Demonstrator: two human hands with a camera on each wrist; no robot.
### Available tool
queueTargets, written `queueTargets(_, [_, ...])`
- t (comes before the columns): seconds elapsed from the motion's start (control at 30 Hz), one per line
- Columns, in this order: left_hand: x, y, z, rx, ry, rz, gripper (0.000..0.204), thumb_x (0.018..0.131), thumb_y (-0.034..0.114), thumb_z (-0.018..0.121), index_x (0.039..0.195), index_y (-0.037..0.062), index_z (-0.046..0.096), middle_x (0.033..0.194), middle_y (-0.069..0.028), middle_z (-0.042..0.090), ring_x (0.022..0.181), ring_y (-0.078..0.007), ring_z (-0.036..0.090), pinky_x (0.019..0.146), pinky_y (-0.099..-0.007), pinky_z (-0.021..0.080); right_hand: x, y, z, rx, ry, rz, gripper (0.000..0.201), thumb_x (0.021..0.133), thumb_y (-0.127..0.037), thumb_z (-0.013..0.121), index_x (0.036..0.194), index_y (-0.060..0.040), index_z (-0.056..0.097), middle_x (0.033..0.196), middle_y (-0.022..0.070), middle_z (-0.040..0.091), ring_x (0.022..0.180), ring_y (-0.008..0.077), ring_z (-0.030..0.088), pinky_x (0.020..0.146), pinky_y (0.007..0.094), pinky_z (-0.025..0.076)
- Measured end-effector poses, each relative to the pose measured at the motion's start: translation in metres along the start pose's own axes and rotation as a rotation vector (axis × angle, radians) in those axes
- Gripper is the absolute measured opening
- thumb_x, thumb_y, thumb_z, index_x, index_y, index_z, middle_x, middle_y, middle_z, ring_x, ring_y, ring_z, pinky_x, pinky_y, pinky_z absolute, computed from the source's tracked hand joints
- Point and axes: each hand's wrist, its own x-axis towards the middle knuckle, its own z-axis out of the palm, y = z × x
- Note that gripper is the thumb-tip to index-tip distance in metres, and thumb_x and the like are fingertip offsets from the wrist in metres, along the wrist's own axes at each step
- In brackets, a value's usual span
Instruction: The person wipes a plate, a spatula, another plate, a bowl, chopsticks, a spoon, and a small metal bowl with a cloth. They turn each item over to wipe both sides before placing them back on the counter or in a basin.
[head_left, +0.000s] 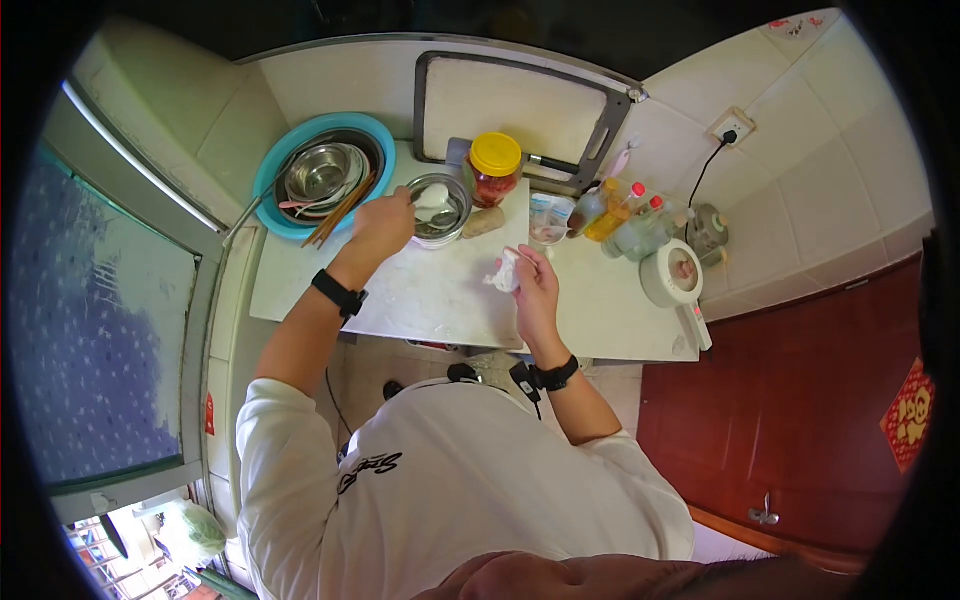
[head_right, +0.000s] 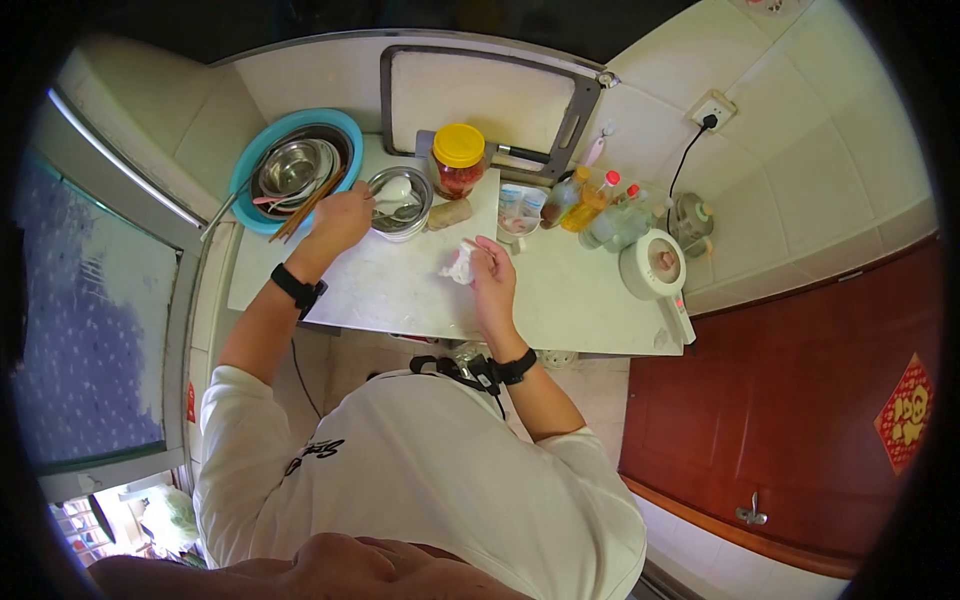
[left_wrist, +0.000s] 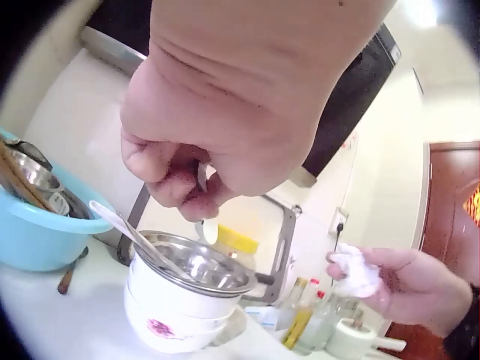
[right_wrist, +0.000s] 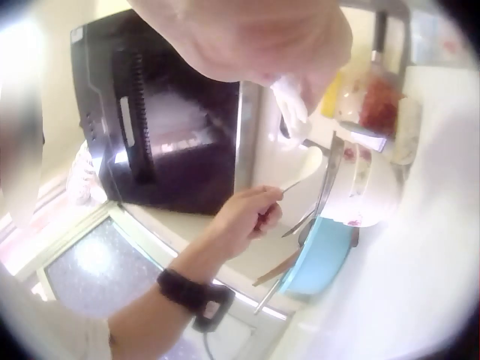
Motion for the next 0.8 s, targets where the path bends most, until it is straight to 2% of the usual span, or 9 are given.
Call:
queueTargets(0.03, [-0.009, 0.002, -0.008, -0.082, 0.07, -0.021, 0.022, 0.093, 0.022, 0.054, 0.098, 0.0032, 0.063, 0.083, -0.0168, 0.071, 0.076, -0.0347, 0.07, 0.071, -0.0443, 0.053, 0.007, 0.001, 0.007, -0.002, -0.005, 0.0, 0.024, 0.1, -0.009, 0.053, 0.122, 0.0003, 0.058, 0.126, 0.0147, 0.062, 0.109, 0.0233, 0.064, 0.09, 0.0328, 0.054])
queueTargets(0.1, [-0.028, 0.004, -0.022, -0.33, 0.011, -0.052, 0.024, 0.095, 0.024, 0.053, 0.098, 0.0032, 0.064, 0.081, -0.0154, 0.071, 0.072, -0.0305, 0.068, 0.069, -0.0415, 0.052, 0.021, 0.008, 0.028, -0.228, -0.088, -0.454, 0.023, 0.097, -0.004, 0.058, 0.12, -0.0012, 0.058, 0.129, 0.0155, 0.06, 0.11, 0.0241, 0.064, 0.094, 0.0329, 0.052])
queueTargets(0.13, [-0.039, 0.004, -0.025, -0.578, -0.051, -0.081, 0.026, 0.097, 0.026, 0.053, 0.098, 0.0032, 0.065, 0.08, -0.014, 0.07, 0.069, -0.0263, 0.067, 0.066, -0.0386, 0.05, 0.023, 0.007, 0.044, -0.23, -0.093, -0.452, 0.023, 0.097, -0.004, 0.058, 0.12, -0.0012, 0.058, 0.129, 0.0155, 0.06, 0.11, 0.0241, 0.064, 0.094, 0.0329, 0.052])
queueTargets(0.27, [-0.092, 0.007, -0.027, -0.863, -0.085, -0.07, 0.027, 0.098, 0.025, 0.054, 0.098, 0.0007, 0.066, 0.071, -0.0069, 0.065, 0.062, -0.0155, 0.058, 0.061, -0.0313, 0.046, 0.021, 0.004, 0.094, -0.538, -0.32, -0.853, 0.021, 0.089, -0.002, 0.067, 0.109, -0.0048, 0.064, 0.121, 0.0089, 0.067, 0.115, 0.0247, 0.063, 0.099, 0.0407, 0.049])
queueTargets(0.33, [-0.123, 0.009, -0.035, -1.168, -0.094, -0.234, 0.028, 0.101, 0.023, 0.052, 0.099, -0.0012, 0.066, 0.064, -0.0005, 0.057, 0.061, -0.0076, 0.049, 0.058, -0.0247, 0.04, 0.016, 0.01, 0.104, -0.71, -0.493, -0.98, 0.02, 0.087, -0.003, 0.069, 0.106, -0.0062, 0.066, 0.118, 0.0072, 0.068, 0.117, 0.0265, 0.062, 0.101, 0.0437, 0.047])
queueTargets(0.43, [-0.168, -0.002, -0.043, -1.179, -0.063, -0.397, 0.03, 0.102, 0.024, 0.05, 0.099, -0.0009, 0.066, 0.062, 0.0023, 0.051, 0.057, -0.0052, 0.042, 0.053, -0.0231, 0.034, 0.008, 0.021, 0.111, -0.954, -0.64, -1.283, 0.021, 0.083, -0.011, 0.074, 0.103, -0.0102, 0.069, 0.115, 0.0033, 0.069, 0.117, 0.0262, 0.062, 0.097, 0.0456, 0.05])
queueTargets(0.57, [-0.23, -0.008, -0.031, -1.112, 0.044, -0.574, 0.03, 0.101, 0.025, 0.05, 0.088, 0.0015, 0.065, 0.06, 0.004, 0.046, 0.055, -0.0045, 0.037, 0.051, -0.0238, 0.03, 0.004, 0.056, 0.119, -0.788, -1.037, -1.242, 0.03, 0.079, -0.016, 0.076, 0.107, -0.0098, 0.068, 0.117, 0.0046, 0.068, 0.117, 0.025, 0.062, 0.092, 0.0359, 0.054])
queueTargets(0.73, [-0.298, 0.006, -0.034, -0.96, 0.096, -0.792, 0.037, 0.096, 0.022, 0.053, 0.066, 0.0005, 0.054, 0.055, 0.0028, 0.044, 0.055, -0.0069, 0.039, 0.051, -0.0285, 0.033, -0.014, 0.093, 0.123, -0.633, -1.436, -1.315, 0.041, 0.079, -0.021, 0.076, 0.117, -0.0082, 0.064, 0.126, 0.0047, 0.064, 0.114, 0.0252, 0.063, 0.09, 0.0337, 0.056])
queueTargets(0.8, [-0.318, 0.01, -0.036, -0.933, 0.113, -0.843, 0.037, 0.095, 0.021, 0.053, 0.064, 0.0008, 0.053, 0.054, 0.0025, 0.044, 0.053, -0.0074, 0.038, 0.05, -0.0288, 0.033, -0.023, 0.103, 0.124, -0.65, -1.588, -1.397, 0.032, 0.085, -0.018, 0.066, 0.116, -0.0081, 0.066, 0.131, 0.0055, 0.061, 0.116, 0.0221, 0.062, 0.084, 0.0342, 0.059])
